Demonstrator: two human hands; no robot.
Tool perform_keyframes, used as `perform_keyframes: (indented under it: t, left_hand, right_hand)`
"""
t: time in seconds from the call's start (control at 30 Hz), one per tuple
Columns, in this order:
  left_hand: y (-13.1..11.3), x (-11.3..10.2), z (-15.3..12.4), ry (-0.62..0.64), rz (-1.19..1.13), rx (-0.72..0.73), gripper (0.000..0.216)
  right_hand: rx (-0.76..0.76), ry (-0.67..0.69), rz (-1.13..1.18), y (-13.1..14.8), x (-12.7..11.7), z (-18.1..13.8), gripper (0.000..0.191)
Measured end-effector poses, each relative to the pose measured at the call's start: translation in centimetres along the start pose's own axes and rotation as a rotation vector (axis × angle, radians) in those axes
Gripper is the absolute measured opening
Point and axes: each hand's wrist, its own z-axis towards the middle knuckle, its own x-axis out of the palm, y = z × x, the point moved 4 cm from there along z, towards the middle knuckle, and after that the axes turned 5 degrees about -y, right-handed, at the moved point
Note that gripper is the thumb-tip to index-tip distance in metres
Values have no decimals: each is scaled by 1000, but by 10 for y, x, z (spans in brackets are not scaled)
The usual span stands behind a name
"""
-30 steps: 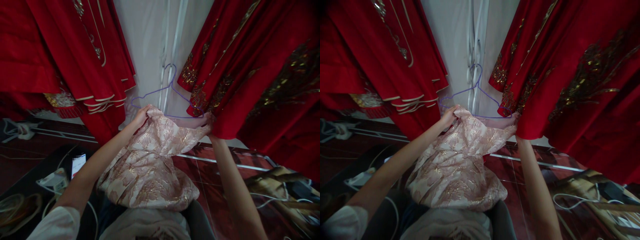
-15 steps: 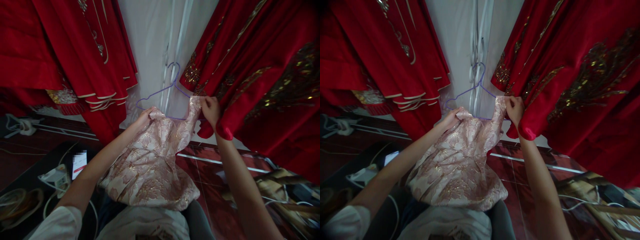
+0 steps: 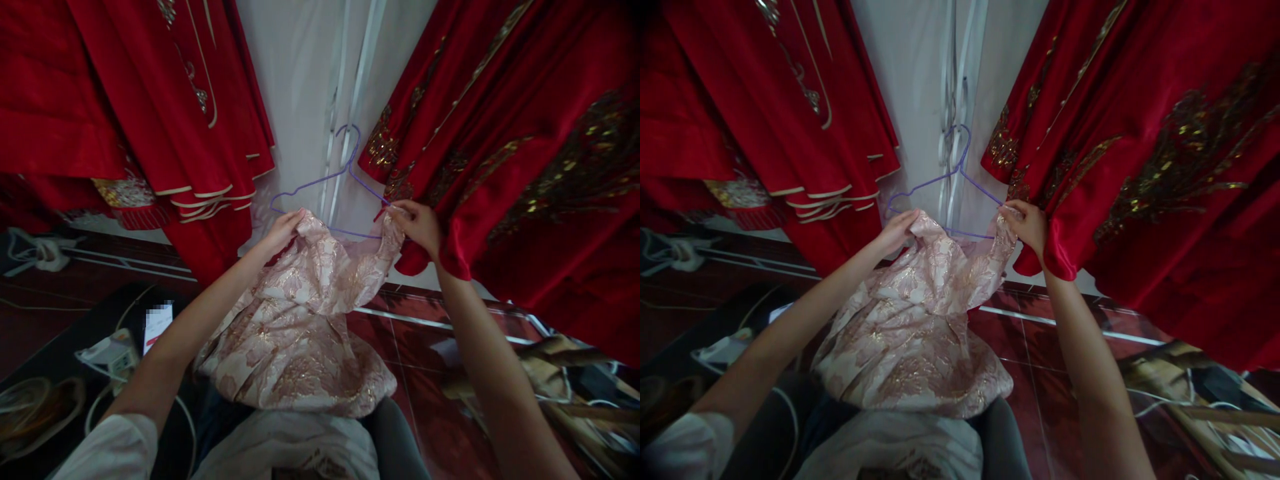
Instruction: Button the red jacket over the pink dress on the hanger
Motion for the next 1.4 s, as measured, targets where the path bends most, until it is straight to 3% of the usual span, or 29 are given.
perform_keyframes:
  t: [0.2, 0.43, 0.73, 1.0, 1.4]
  left_hand:
    - [-9, -59, 2, -290, 323, 266, 29]
    - [-7, -99, 10, -357, 329, 238, 35]
    - [-2, -109, 3, -317, 333, 179, 49]
    - [-5, -109, -2, -296, 298, 135, 49]
    - [-6, -110, -2, -241, 322, 185, 46]
  right_hand:
    - [-96, -84, -82, -5, 2, 5, 21]
    - [-41, -114, -108, -5, -11, 13, 33]
    - [-55, -113, -76, -1, -17, 20, 36]
    - [-58, -121, -80, -3, -17, 21, 33]
    - [-59, -105, -57, 0, -17, 20, 29]
